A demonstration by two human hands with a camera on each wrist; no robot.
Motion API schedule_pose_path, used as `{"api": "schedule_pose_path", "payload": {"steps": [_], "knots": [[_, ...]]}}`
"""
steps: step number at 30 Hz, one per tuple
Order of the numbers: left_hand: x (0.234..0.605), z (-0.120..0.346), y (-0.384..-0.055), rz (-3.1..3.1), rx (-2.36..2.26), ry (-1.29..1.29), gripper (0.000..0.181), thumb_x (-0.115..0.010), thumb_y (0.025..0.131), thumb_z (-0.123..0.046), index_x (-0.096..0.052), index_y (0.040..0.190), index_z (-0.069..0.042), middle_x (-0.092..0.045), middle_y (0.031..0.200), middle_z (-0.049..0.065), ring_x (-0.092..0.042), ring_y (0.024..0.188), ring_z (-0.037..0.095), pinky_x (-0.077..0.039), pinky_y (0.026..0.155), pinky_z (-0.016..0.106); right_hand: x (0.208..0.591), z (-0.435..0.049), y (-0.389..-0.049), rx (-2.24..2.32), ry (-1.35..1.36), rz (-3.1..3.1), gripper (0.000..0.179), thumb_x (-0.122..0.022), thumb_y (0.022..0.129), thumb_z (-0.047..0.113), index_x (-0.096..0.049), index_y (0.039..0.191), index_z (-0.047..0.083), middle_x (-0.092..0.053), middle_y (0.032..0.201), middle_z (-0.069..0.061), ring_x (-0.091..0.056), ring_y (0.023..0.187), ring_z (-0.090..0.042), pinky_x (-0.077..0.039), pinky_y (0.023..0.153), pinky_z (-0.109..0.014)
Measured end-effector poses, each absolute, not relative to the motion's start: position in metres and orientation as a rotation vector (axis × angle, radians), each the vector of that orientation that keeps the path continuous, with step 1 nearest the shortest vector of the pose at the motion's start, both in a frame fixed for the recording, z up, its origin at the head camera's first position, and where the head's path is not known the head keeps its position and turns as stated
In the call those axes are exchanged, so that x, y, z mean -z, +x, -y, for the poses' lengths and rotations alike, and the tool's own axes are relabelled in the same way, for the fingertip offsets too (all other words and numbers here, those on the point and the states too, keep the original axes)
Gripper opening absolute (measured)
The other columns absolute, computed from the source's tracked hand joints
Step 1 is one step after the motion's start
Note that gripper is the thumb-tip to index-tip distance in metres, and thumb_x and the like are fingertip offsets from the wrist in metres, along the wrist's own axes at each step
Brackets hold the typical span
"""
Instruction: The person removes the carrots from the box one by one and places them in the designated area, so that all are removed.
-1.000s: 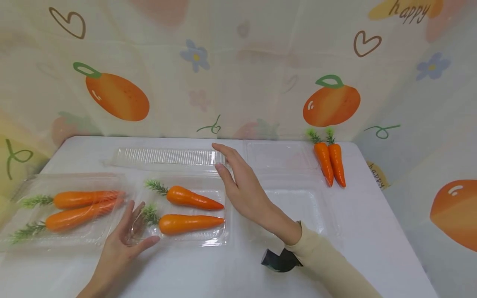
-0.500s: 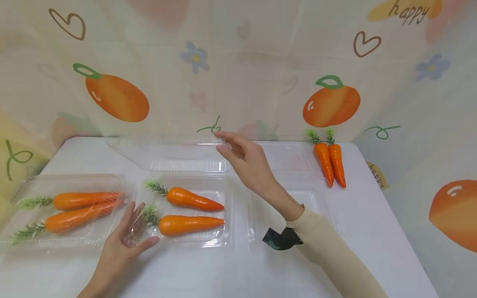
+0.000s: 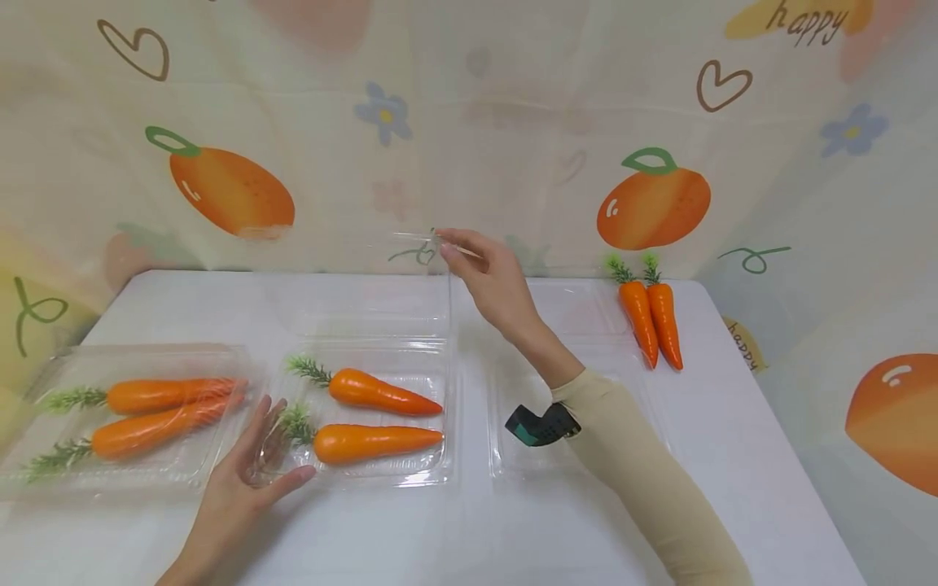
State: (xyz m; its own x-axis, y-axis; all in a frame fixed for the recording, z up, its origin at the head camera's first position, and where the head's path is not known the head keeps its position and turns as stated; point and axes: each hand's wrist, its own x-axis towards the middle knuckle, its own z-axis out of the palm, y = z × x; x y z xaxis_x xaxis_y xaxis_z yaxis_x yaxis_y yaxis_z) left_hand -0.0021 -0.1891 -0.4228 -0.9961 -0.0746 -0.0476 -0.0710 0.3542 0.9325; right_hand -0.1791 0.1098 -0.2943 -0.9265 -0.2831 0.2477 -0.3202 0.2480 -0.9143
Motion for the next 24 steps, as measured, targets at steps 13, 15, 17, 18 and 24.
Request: {"api": "schedule_pose_path", "payload": {"steps": [13, 15, 17, 18, 24], "knots": [[0.425, 0.19, -0.002, 2.57, 1.78, 0.141, 0.107, -0.084, 0.077, -0.014, -0.013, 0.158, -0.015, -0.026, 0.159, 0.011, -0.024, 0.144, 0.033, -0.02, 0.1, -0.003, 0.3, -0.105, -0.203, -1.887, 0.502, 2.481, 0.042, -0.057, 0.097, 0.0, -0.053, 0.138, 0.003, -0.055, 0.14, -0.01, -0.058, 0.123, -0.022, -0.05, 0.098, -0.033], [0.424, 0.19, -0.002, 2.578, 1.77, 0.155, 0.107, -0.084, 0.077, -0.015, -0.014, 0.158, -0.015, -0.027, 0.159, 0.011, -0.024, 0.144, 0.033, -0.019, 0.1, -0.003, 0.302, -0.105, -0.207, -1.898, 0.489, 2.481, 0.043, -0.058, 0.096, -0.001, -0.053, 0.138, 0.003, -0.055, 0.14, -0.01, -0.058, 0.123, -0.022, -0.05, 0.098, -0.032], [0.424, 0.19, -0.002, 2.585, 1.763, 0.154, 0.107, -0.084, 0.077, -0.016, -0.013, 0.158, -0.014, -0.027, 0.159, 0.01, -0.025, 0.144, 0.033, -0.019, 0.099, -0.003, 0.304, -0.103, -0.212, -1.914, 0.472, 2.485, 0.044, -0.058, 0.095, -0.004, -0.052, 0.139, 0.002, -0.054, 0.141, -0.011, -0.057, 0.124, -0.023, -0.05, 0.098, -0.032], [0.424, 0.19, -0.002, 2.589, 1.758, 0.154, 0.108, -0.084, 0.077, -0.016, -0.013, 0.158, -0.014, -0.027, 0.159, 0.011, -0.025, 0.144, 0.034, -0.019, 0.099, -0.004, 0.306, -0.102, -0.214, -1.922, 0.457, 2.493, 0.046, -0.058, 0.095, -0.004, -0.051, 0.14, 0.003, -0.054, 0.141, -0.011, -0.056, 0.125, -0.023, -0.05, 0.098, -0.032], [0.423, 0.19, -0.002, 2.621, 1.718, 0.14, 0.109, -0.084, 0.077, -0.018, -0.013, 0.158, -0.013, -0.028, 0.159, 0.011, -0.026, 0.143, 0.036, -0.019, 0.098, -0.004, 0.311, -0.096, -0.223, -1.933, 0.384, 2.544, 0.053, -0.057, 0.094, -0.008, -0.047, 0.144, 0.007, -0.05, 0.145, -0.011, -0.054, 0.128, -0.024, -0.049, 0.1, -0.033]]}}
